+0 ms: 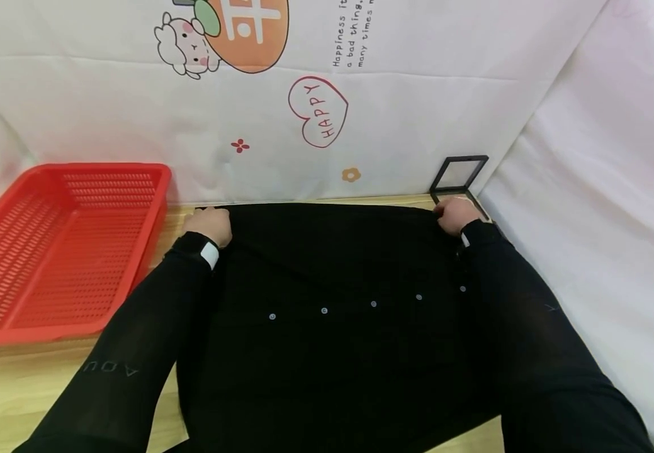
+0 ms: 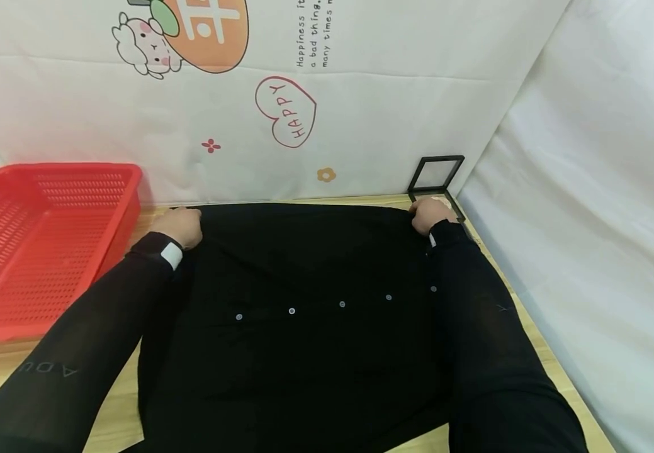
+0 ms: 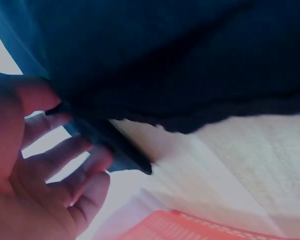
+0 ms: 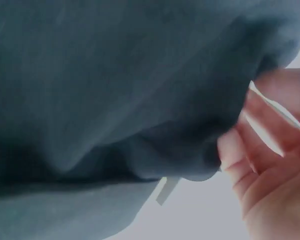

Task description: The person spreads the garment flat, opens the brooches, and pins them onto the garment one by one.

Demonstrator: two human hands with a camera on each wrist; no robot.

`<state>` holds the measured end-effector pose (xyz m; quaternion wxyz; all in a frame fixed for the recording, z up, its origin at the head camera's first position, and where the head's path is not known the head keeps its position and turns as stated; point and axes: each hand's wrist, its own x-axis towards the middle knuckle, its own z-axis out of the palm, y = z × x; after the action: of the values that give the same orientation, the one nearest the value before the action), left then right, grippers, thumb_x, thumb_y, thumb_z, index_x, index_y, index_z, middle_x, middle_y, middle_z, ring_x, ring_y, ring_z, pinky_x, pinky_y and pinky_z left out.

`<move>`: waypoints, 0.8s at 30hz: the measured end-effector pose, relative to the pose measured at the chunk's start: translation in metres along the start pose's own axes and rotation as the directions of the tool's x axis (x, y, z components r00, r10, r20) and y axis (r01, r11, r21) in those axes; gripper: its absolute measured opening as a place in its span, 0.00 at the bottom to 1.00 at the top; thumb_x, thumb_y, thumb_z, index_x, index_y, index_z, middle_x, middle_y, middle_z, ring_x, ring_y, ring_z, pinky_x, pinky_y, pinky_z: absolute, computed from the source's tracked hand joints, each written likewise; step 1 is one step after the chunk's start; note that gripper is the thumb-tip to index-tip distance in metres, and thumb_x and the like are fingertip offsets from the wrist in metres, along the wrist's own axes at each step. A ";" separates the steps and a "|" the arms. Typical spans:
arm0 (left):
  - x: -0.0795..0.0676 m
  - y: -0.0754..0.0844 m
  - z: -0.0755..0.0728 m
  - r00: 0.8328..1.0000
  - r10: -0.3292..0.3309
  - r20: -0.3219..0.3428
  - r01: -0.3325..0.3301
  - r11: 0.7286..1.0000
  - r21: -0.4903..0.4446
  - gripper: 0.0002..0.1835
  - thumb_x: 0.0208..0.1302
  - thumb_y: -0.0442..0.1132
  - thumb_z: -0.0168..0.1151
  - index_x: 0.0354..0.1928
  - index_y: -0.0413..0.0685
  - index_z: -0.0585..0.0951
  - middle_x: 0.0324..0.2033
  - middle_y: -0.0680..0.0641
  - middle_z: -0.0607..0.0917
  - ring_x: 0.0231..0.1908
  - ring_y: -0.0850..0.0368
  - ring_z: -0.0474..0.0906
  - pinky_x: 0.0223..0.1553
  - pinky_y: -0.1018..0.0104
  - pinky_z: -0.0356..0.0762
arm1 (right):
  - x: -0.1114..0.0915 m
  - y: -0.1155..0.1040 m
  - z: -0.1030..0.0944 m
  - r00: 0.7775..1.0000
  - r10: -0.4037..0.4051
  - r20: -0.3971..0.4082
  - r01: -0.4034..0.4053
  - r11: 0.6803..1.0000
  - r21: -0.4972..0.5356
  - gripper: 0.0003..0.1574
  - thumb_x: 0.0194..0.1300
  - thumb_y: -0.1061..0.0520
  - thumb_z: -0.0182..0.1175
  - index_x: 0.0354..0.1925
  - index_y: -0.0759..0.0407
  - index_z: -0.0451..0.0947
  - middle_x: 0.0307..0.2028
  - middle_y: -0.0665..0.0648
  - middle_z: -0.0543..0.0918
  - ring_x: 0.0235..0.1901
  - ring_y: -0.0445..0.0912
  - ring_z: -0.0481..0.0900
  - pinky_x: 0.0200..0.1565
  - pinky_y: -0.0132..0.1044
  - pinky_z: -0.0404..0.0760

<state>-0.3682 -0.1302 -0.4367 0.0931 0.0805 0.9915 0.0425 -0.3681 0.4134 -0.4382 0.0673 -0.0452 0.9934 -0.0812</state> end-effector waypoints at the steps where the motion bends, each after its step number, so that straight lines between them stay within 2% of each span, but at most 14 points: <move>1: -0.001 0.002 -0.001 1.000 -0.010 0.007 0.010 1.000 0.012 0.14 0.70 0.33 0.51 0.51 0.36 0.80 0.52 0.28 0.78 0.50 0.28 0.72 0.51 0.36 0.67 | 0.001 -0.001 0.001 0.999 -0.022 0.034 0.022 1.000 -0.013 0.21 0.69 0.64 0.50 0.57 0.72 0.77 0.52 0.74 0.79 0.52 0.68 0.75 0.55 0.60 0.71; 4: -0.004 0.007 -0.002 0.999 -0.032 0.007 0.031 0.999 0.031 0.12 0.67 0.33 0.55 0.48 0.35 0.82 0.52 0.27 0.78 0.50 0.28 0.71 0.53 0.37 0.65 | 0.002 -0.005 0.005 0.995 -0.047 0.091 0.053 0.996 -0.067 0.23 0.69 0.65 0.49 0.59 0.72 0.75 0.52 0.74 0.78 0.51 0.68 0.76 0.54 0.59 0.72; 9: -0.005 0.006 0.002 1.000 -0.023 0.019 0.023 0.999 0.023 0.12 0.65 0.31 0.57 0.47 0.34 0.82 0.52 0.27 0.78 0.50 0.28 0.71 0.53 0.37 0.65 | 0.002 -0.009 0.009 0.996 -0.015 0.083 0.024 0.994 -0.102 0.19 0.70 0.65 0.51 0.55 0.72 0.75 0.48 0.72 0.79 0.47 0.65 0.78 0.50 0.57 0.74; 10: -0.005 0.005 0.003 1.000 -0.018 0.024 0.018 1.000 0.021 0.11 0.65 0.31 0.56 0.47 0.34 0.81 0.52 0.27 0.78 0.50 0.28 0.72 0.53 0.36 0.65 | 0.002 -0.010 0.009 0.997 0.005 0.075 0.001 0.997 -0.083 0.17 0.69 0.65 0.51 0.53 0.72 0.76 0.47 0.71 0.80 0.46 0.65 0.78 0.49 0.57 0.74; 13: -0.003 0.003 0.005 1.000 -0.009 0.026 0.009 1.000 0.006 0.12 0.65 0.30 0.54 0.48 0.36 0.81 0.52 0.27 0.78 0.49 0.28 0.72 0.52 0.36 0.66 | 0.003 -0.009 0.006 0.994 0.079 0.078 -0.077 0.997 -0.030 0.14 0.70 0.65 0.46 0.39 0.70 0.77 0.38 0.69 0.80 0.39 0.62 0.78 0.45 0.54 0.74; 15: -0.001 0.001 0.006 1.000 -0.004 0.018 0.004 1.000 -0.001 0.13 0.66 0.30 0.53 0.50 0.37 0.80 0.53 0.27 0.79 0.49 0.28 0.73 0.51 0.35 0.66 | 0.003 -0.008 0.004 0.989 0.128 0.073 -0.130 0.991 0.016 0.16 0.70 0.64 0.42 0.31 0.68 0.75 0.33 0.68 0.79 0.35 0.61 0.77 0.42 0.53 0.73; 17: 0.000 0.000 0.007 1.000 -0.004 0.006 0.004 1.000 -0.007 0.15 0.66 0.30 0.52 0.52 0.38 0.80 0.53 0.28 0.78 0.49 0.28 0.72 0.50 0.35 0.66 | 0.004 -0.006 0.004 0.986 0.161 0.050 -0.163 0.986 0.024 0.19 0.72 0.61 0.41 0.27 0.66 0.73 0.31 0.68 0.78 0.32 0.61 0.76 0.40 0.53 0.73; 19: 0.001 -0.001 0.007 1.000 -0.001 0.000 0.001 1.000 -0.004 0.15 0.67 0.30 0.52 0.53 0.38 0.79 0.53 0.28 0.78 0.50 0.27 0.72 0.50 0.34 0.66 | 0.006 -0.004 0.005 0.983 0.181 0.022 -0.182 0.983 0.036 0.21 0.75 0.59 0.42 0.30 0.69 0.75 0.34 0.71 0.79 0.34 0.63 0.78 0.41 0.55 0.76; 22: 0.002 -0.001 0.004 0.999 0.006 0.038 -0.007 1.000 0.006 0.17 0.67 0.30 0.52 0.57 0.39 0.78 0.55 0.28 0.77 0.51 0.26 0.71 0.51 0.34 0.66 | 0.004 -0.005 0.003 0.984 0.177 -0.010 -0.176 0.981 0.082 0.22 0.76 0.59 0.41 0.48 0.75 0.76 0.48 0.76 0.77 0.46 0.69 0.77 0.48 0.59 0.75; 24: 0.002 -0.003 -0.002 0.998 0.026 0.062 -0.027 1.000 0.011 0.18 0.68 0.30 0.53 0.58 0.38 0.77 0.55 0.28 0.77 0.51 0.26 0.71 0.51 0.35 0.67 | 0.003 -0.008 0.000 0.989 0.149 0.002 -0.148 0.980 0.133 0.26 0.75 0.61 0.38 0.61 0.76 0.70 0.57 0.78 0.72 0.54 0.71 0.72 0.54 0.60 0.70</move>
<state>-0.3708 -0.1327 -0.4356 0.1225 0.0954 0.9872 0.0354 -0.3705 0.4049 -0.4371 0.0721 0.0339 0.9866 -0.1423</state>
